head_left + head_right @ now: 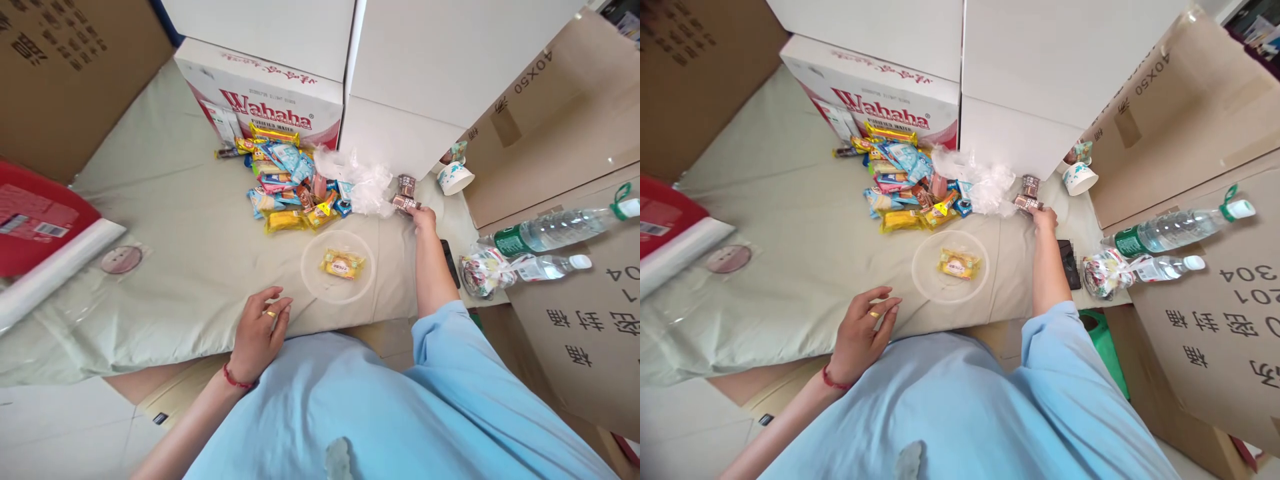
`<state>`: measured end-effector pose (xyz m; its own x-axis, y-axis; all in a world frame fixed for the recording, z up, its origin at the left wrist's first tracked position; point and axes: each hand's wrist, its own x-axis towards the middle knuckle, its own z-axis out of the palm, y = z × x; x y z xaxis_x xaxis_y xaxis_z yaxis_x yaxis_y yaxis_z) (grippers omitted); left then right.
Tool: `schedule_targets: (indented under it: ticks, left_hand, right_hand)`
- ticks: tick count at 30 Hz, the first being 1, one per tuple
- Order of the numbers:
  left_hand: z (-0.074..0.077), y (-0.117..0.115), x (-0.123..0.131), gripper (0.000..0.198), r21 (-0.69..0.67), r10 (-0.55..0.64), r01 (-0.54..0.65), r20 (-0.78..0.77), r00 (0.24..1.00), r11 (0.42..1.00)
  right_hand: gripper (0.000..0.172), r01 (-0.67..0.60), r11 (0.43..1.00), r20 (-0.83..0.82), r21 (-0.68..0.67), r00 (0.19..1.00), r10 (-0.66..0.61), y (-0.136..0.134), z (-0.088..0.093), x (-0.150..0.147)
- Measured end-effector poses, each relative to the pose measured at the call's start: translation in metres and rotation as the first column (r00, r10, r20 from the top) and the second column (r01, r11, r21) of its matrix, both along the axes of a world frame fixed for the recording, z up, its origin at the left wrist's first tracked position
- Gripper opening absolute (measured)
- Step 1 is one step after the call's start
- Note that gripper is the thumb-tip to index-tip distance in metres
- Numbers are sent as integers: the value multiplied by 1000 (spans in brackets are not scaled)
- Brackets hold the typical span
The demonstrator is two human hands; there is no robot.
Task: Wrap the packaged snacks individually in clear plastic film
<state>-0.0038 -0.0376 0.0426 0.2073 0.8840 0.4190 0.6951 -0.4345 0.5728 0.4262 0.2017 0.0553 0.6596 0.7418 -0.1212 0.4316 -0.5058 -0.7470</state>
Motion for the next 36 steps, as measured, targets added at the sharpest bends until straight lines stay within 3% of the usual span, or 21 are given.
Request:
schedule_targets:
  ticks: [5, 8, 10, 12, 13, 14, 16, 18, 19, 20, 21, 23, 27, 30, 32, 34, 36]
  left_hand:
    - [0, 2, -4, 21, -16, 27, -26, 58, 998, 1000]
    - [1, 6, -7, 20, -39, 40, -37, 74, 996, 999]
    - [4, 12, -5, 19, -51, 37, -33, 87, 996, 998]
    - [8, 20, 1, 19, -68, 37, -30, 108, 993, 997]
    - [10, 25, 6, 19, -87, 42, -31, 126, 991, 996]
    - [12, 30, 11, 21, -114, 52, -35, 149, 988, 993]
    - [13, 41, 23, 29, -182, 82, -48, 187, 979, 982]
    - [11, 51, 33, 36, -246, 113, -61, 203, 973, 967]
    - [9, 55, 37, 37, -270, 123, -65, 205, 971, 961]
    - [6, 58, 41, 36, -287, 129, -65, 210, 969, 956]
    - [3, 61, 43, 34, -301, 133, -63, 219, 967, 952]
    - [-2, 63, 47, 33, -316, 140, -59, 241, 960, 947]
    - [-7, 60, 49, 32, -308, 169, -95, 225, 960, 947]
    - [-7, 59, 51, 30, -285, 178, -118, 196, 964, 951]
    - [-7, 59, 53, 29, -274, 180, -124, 188, 966, 954]
    - [-8, 60, 55, 29, -264, 183, -131, 182, 966, 956]
    - [-9, 61, 57, 29, -253, 195, -149, 170, 966, 956]
  right_hand:
    - [33, 91, 981, -183, 171, 981, -60, -43, 8, 1]
    - [45, 69, 917, -349, 392, 934, 79, -89, 26, -2]
    - [50, -116, 870, -360, 478, 878, 315, -118, 49, -15]
    - [48, -456, 776, -273, 437, 755, 597, -135, 77, -39]
    - [45, -640, 668, -214, 380, 641, 737, -137, 90, -53]
    - [40, -797, 517, -153, 312, 494, 856, -135, 102, -70]
    - [35, -986, 131, -48, 100, 127, 991, -123, 116, -106]
    - [37, -966, -181, -15, -184, -181, 983, -106, 117, -144]
    - [38, -899, -287, -36, -331, -292, 956, -99, 113, -162]
    - [38, -813, -357, -68, -459, -369, 927, -93, 107, -180]
    - [36, -743, -381, -86, -550, -403, 911, -90, 100, -195]
    - [27, -685, -343, -62, -642, -399, 915, -89, 87, -216]
    - [24, -817, -147, 189, -558, -297, 936, -104, 75, -215]
    - [28, -888, 60, 329, -456, -106, 939, -117, 72, -192]
    - [31, -866, 158, 309, -474, 4, 951, -124, 70, -179]
    - [35, -838, 154, 261, -524, 14, 965, -127, 67, -173]
    - [39, -824, 78, 203, -561, -46, 978, -126, 66, -174]
